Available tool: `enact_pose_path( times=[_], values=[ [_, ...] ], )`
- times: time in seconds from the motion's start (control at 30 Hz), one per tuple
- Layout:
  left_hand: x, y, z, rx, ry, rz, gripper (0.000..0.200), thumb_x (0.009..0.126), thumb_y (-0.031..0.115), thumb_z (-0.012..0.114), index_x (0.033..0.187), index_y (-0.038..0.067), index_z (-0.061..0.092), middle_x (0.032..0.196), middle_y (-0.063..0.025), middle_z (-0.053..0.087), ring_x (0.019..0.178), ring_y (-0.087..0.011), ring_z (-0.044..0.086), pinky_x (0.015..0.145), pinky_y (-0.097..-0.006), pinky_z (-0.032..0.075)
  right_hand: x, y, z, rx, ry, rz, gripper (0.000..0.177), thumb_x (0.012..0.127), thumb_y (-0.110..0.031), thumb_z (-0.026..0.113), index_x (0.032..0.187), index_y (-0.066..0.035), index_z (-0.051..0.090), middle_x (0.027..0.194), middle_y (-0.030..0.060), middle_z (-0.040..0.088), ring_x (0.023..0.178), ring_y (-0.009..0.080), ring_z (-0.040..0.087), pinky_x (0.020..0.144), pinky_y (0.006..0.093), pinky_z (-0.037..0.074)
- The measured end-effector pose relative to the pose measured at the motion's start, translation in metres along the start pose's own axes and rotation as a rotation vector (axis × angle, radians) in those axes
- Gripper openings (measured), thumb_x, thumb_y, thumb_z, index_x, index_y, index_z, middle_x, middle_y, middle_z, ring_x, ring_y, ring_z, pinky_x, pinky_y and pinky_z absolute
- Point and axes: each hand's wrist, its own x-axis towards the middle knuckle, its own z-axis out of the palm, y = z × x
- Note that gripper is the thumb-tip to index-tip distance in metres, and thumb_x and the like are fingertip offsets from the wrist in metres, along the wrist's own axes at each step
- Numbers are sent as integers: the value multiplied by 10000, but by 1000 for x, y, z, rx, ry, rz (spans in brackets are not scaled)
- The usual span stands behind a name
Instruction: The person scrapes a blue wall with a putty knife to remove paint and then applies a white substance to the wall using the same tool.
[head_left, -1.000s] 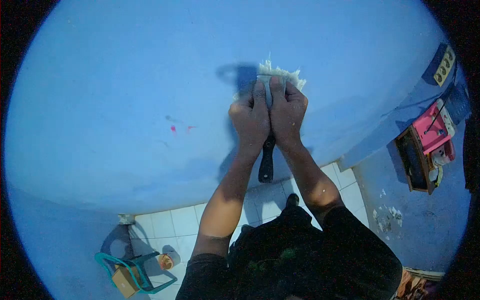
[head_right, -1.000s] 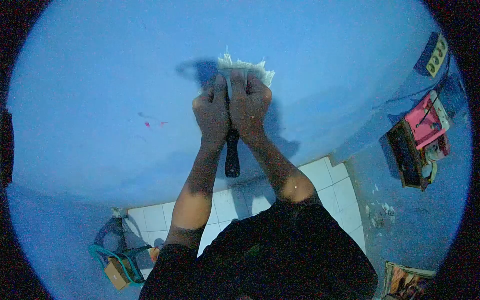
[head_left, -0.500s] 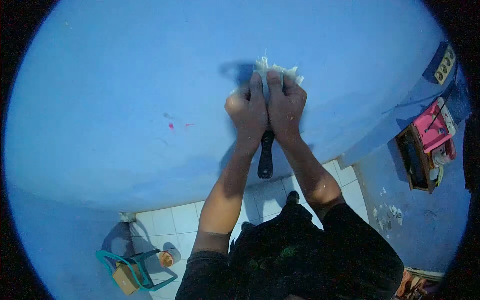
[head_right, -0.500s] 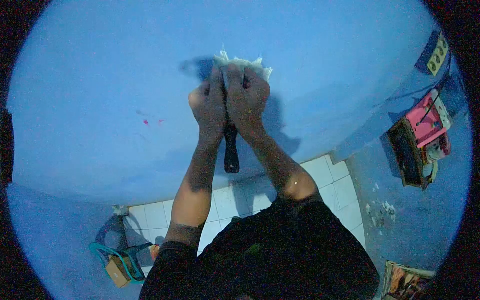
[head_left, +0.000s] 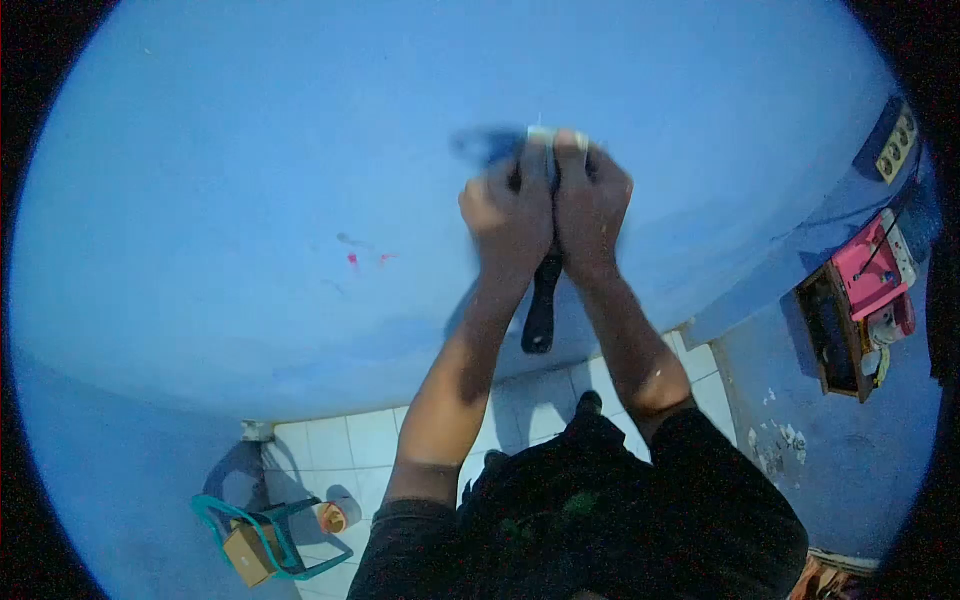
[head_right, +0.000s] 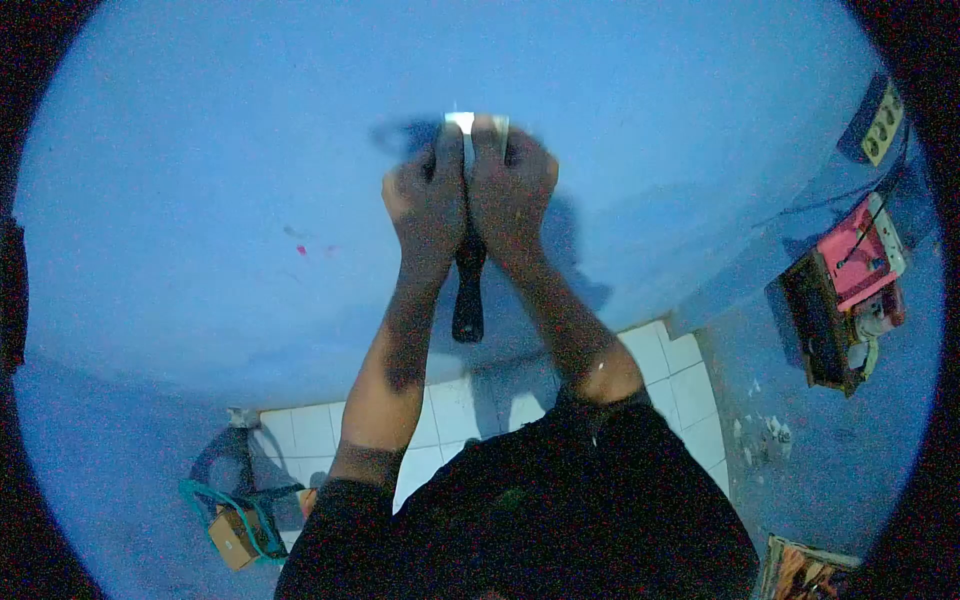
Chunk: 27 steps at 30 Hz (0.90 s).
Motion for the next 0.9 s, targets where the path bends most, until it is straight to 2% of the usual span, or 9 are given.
enact_pose_path(
  times=[0.1,0.27,0.33,0.47,0.57,0.63,0.7,0.77,0.9],
  values=[
    [-29,-4,-2,-264,-60,-72,303,831,184,502,664,-64,549,527,-158,510,506,-168,500,495,-347,386,1,24,-1,-8,108,-49,297,831,-210,544,637,16,558,502,28,485,510,67,401,455,284,337],
    [-28,3,0,-354,-68,-183,309,836,168,485,643,-70,520,507,-154,483,474,-149,468,469,-339,373,1,12,-4,-7,19,13,300,828,-220,544,647,17,569,513,36,504,515,75,419,466,281,341],
    [-32,-3,-1,-205,-73,-189,332,870,213,476,646,-30,512,524,-57,486,501,-94,419,476,-312,350,-8,30,0,-27,81,-27,305,826,-232,547,650,16,574,511,37,506,507,80,420,464,280,340],
    [-13,2,-4,-193,-44,-35,318,872,202,476,661,-31,524,543,-46,507,505,-98,432,485,-307,358,7,-6,3,-114,86,-89,303,824,-247,548,675,12,596,519,46,527,503,94,443,473,284,354],
    [-9,11,-1,-476,-116,-190,309,872,200,476,686,-37,543,549,-48,520,513,-98,450,492,-295,371,7,8,1,-152,104,-137,287,818,-239,555,694,15,605,532,53,544,501,99,453,470,292,360],
    [-24,-5,4,-310,9,-24,318,876,213,475,695,-33,565,546,-38,529,519,-83,460,481,-264,373,0,18,4,-54,121,-97,275,813,-225,557,695,19,603,539,53,551,502,95,458,471,288,365],
    [-20,-11,3,-256,-69,-80,322,879,232,476,727,-35,574,583,-25,542,532,-73,464,472,-237,366,1,18,4,-24,126,-120,267,810,-224,562,694,12,607,535,45,550,487,86,451,457,279,362],
    [-15,-4,2,-430,-173,-292,325,878,251,483,748,-31,577,603,-9,540,543,-70,464,471,-231,364,4,13,0,-66,80,-103,262,811,-221,559,698,9,610,538,46,554,491,85,463,463,276,369],
    [-20,0,4,-670,-96,-221,327,882,256,478,751,-29,569,604,-5,525,546,-68,454,462,-236,359,-2,1,-1,-56,54,-224,263,812,-224,559,701,9,609,534,42,555,491,78,476,470,269,379]
  ],
)
